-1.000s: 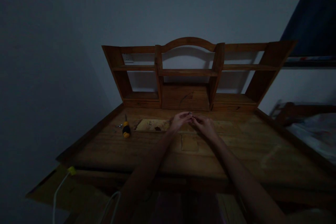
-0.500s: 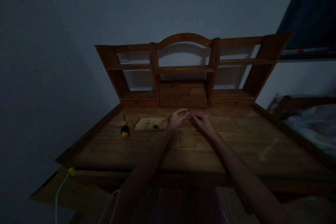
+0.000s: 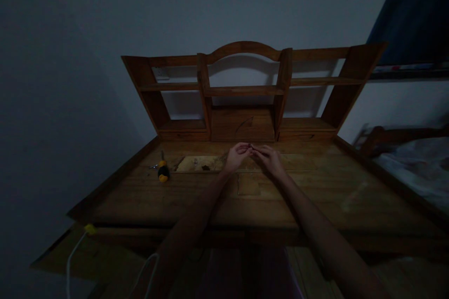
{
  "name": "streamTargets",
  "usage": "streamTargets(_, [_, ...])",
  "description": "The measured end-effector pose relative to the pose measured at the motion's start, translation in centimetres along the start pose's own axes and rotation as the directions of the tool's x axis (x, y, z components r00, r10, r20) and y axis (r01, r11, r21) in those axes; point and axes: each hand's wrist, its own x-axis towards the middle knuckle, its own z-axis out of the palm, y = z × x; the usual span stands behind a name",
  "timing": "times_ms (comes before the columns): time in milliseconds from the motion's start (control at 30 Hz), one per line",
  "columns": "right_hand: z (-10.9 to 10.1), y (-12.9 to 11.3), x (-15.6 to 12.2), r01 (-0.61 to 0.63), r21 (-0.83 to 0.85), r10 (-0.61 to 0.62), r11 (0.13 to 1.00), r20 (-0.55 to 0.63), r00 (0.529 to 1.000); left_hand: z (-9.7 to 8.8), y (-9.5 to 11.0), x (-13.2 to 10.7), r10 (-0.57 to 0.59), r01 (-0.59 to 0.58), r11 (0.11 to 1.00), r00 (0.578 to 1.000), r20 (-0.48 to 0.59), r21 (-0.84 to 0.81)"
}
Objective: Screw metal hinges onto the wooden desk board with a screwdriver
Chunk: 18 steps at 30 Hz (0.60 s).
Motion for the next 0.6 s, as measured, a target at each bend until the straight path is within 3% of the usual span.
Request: streamTargets(600, [-0.14, -0.44, 0.14, -0.026, 0.023, 0.027, 0.999, -0.039, 0.999, 0.31, 0.08, -0.08, -0.014, 0.015, 0.996, 1.0, 0.014, -0.083])
